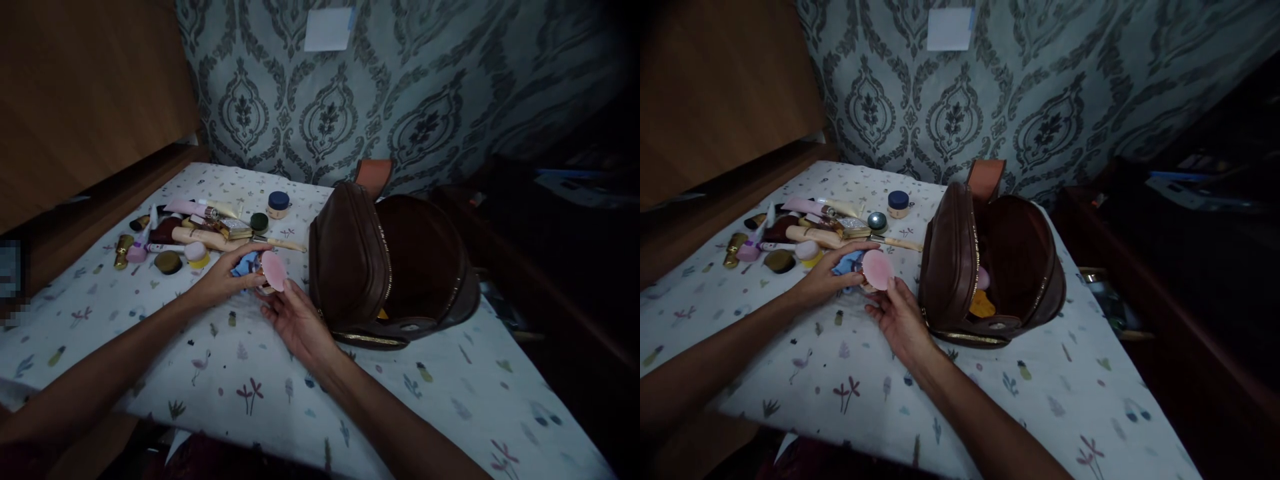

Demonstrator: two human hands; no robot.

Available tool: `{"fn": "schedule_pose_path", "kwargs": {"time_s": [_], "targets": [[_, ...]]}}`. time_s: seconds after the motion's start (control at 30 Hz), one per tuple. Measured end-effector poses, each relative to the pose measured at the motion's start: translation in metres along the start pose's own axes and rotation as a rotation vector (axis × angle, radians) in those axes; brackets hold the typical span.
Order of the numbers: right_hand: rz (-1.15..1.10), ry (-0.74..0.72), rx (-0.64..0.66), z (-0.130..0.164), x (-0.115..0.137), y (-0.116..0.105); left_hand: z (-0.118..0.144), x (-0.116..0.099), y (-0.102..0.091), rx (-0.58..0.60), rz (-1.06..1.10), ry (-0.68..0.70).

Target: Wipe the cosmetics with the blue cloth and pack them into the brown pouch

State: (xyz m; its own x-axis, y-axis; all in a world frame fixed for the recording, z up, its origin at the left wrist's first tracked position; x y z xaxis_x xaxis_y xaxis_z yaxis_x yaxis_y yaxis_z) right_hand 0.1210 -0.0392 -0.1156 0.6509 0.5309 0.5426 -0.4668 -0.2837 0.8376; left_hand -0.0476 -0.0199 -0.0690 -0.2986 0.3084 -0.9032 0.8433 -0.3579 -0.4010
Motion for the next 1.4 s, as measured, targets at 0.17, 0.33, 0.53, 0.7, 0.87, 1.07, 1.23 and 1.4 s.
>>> {"fn": "schedule_pose_path", "kwargs": {"time_s": [0.17,0.33,0.53,0.7,0.87,1.07,1.23,1.4], "targets": [[-0.004,0.013,0.010,0.000,0.000,0.002,-0.002,-0.002,-0.001,-0.052,0.023,0.001],[-0.007,0.008,0.004,0.000,0.002,0.005,-0.002,-0.003,-0.002,-0.028,-0.066,0.048],[0.076,-0.023,0.009,0.001,0.001,0.005,-0.001,0.003,-0.002,0.086,-0.323,0.059],[0.015,-0.030,0.023,0.001,0.002,0.001,-0.001,0.002,-0.002,0.048,-0.174,0.021],[-0.053,-0.031,0.090,0.000,0.003,0.000,0.001,0.000,0.006,0.043,0.105,-0.002],[-0.040,0.040,0.141,0.001,0.004,0.002,-0.001,0.002,0.008,0.126,-0.004,-0.007],[0.007,-0.003,0.117,0.001,0.006,0.004,0.000,0.004,0.004,0.222,-0.292,0.056],[0.059,-0.047,0.097,0.004,0.007,0.008,0.002,0.005,0.004,0.326,-0.429,0.028]]}}
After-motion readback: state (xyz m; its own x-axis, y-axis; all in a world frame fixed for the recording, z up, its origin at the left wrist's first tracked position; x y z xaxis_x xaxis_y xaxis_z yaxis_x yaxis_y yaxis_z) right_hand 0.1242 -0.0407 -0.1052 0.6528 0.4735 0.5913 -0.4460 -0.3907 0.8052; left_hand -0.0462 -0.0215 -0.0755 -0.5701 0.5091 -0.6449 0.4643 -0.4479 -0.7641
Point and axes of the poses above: each hand's wrist, its own z-axis away from the middle knuckle, its own y-axis out of the palm, x = y × z, the point moved 2 cm from there along -z, towards the middle knuckle, and after that the axes turned 15 degrees about x, right-handed, at the moved point
